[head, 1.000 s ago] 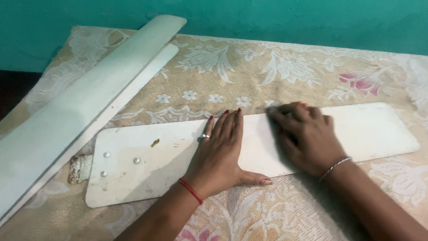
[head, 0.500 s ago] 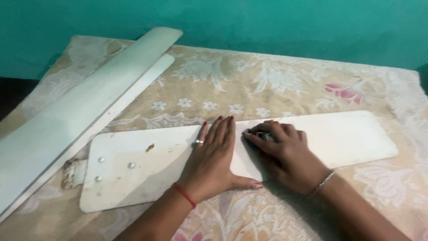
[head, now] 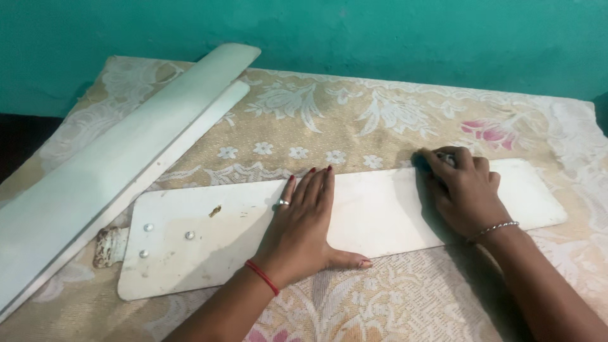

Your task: The person scrubs a white ceiling fan blade with a small abrasive sponge on a patterned cloth-covered surface. They hold the blade steady with one hand while scrubbing the surface and edges, then flip the blade to clean the other side.

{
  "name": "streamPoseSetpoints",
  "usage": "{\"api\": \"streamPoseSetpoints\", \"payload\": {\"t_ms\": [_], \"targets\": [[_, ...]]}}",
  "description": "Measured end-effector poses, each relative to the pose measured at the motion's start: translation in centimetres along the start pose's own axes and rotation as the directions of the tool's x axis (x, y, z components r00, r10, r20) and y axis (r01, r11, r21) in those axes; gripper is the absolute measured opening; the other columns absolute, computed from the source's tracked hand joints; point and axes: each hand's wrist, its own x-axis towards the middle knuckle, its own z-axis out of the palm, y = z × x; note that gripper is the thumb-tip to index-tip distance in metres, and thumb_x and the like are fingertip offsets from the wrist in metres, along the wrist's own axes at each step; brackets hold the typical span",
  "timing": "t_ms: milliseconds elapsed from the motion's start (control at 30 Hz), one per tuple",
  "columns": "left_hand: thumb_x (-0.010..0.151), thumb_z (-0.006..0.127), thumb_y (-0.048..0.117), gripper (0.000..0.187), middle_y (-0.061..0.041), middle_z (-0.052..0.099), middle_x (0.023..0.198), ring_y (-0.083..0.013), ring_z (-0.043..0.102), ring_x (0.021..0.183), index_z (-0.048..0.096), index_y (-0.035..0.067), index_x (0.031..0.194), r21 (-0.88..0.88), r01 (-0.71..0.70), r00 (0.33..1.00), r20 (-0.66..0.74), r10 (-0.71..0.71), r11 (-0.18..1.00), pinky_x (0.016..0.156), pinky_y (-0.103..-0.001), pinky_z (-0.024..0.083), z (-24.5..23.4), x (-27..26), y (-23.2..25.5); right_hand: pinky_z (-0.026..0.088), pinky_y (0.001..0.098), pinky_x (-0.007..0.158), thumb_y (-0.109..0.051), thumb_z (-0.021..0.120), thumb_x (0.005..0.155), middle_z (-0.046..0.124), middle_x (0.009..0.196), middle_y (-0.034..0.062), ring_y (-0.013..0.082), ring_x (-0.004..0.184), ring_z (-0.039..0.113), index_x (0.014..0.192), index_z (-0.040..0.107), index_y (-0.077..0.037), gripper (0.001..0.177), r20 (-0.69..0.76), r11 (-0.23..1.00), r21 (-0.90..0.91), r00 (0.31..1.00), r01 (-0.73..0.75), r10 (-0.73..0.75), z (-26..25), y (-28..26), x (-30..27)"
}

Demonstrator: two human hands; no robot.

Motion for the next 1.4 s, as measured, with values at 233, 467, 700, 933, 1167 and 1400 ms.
{"api": "streamPoseSetpoints", "payload": {"t_ms": [233,467,700,933,1167,1400], "targets": [[0.054,0.074,0.090,0.156,-0.032,0.021,0.159,-0.0388,0.012,0.152,0.011,-0.014,0.152,0.020,-0.041,0.998,-0.048,0.042,0.999,0.121,-0.052,0.002,0.3,0.2,-0.1,0.043,0.0481,0.099,-0.023,0.062,0.085,0.056,0.141,0.0128,0.0332,0.116,0.053,0.145,0.057,-0.016,0.061,-0.027,0.853,0.320,0.904,0.412,-0.427,-1.6,-6.4,-2.1],[0.052,0.076,0.088,0.155,-0.029,0.021,0.162,-0.0366,0.011,0.151,0.010,-0.012,0.151,0.022,0.026,0.999,0.035,-0.026,0.999,0.122,-0.050,0.002,0.1,0.2,0.2,0.040,0.0517,0.097,-0.030,0.058,0.094,0.054,0.136,0.0164,0.0370,0.117,0.050,0.144,0.054,-0.019,0.052,0.070,0.958,0.173,0.968,0.227,-0.242,-2.0,-8.1,-2.2],[0.054,0.075,0.088,0.155,-0.028,0.021,0.160,-0.0361,0.011,0.153,0.009,-0.012,0.152,0.008,0.027,0.999,0.020,-0.027,1.000,0.123,-0.050,0.003,-0.3,0.0,0.4,0.045,0.0490,0.100,-0.027,0.056,0.098,0.059,0.136,0.0120,0.0341,0.114,0.056,0.145,0.056,-0.026,0.047,0.091,0.994,0.102,0.995,-0.046,0.037,-2.3,-2.1,0.1],[0.053,0.075,0.089,0.156,-0.030,0.019,0.159,-0.0385,0.011,0.151,0.008,-0.013,0.152,0.021,-0.007,1.000,-0.012,0.007,1.000,0.121,-0.052,0.001,0.3,0.2,0.0,0.046,0.0399,0.106,-0.015,0.076,0.083,0.076,0.122,0.0009,0.0180,0.122,0.068,0.116,0.078,-0.018,0.034,-0.068,0.626,0.647,0.850,0.437,-0.523,-3.0,-5.7,-2.1],[0.054,0.076,0.087,0.153,-0.030,0.022,0.158,-0.0370,0.013,0.152,0.012,-0.013,0.151,0.021,-0.027,0.999,-0.036,0.028,0.999,0.122,-0.051,0.003,-0.2,0.0,0.2,0.041,0.0427,0.096,-0.017,0.083,0.074,0.077,0.109,0.0000,0.0185,0.114,0.066,0.100,0.084,-0.018,0.026,0.019,0.655,0.615,0.823,0.438,-0.568,-3.3,-6.4,-3.4],[0.053,0.078,0.085,0.152,-0.028,0.022,0.158,-0.0364,0.012,0.151,0.012,-0.011,0.151,0.005,-0.018,0.999,-0.029,0.018,1.000,0.122,-0.051,0.001,-0.3,0.1,0.4,0.041,0.0458,0.098,-0.018,0.081,0.073,0.075,0.114,0.0006,0.0221,0.116,0.062,0.098,0.084,-0.021,0.026,0.096,0.838,0.443,0.913,0.318,-0.397,-3.1,0.2,-4.6]]}}
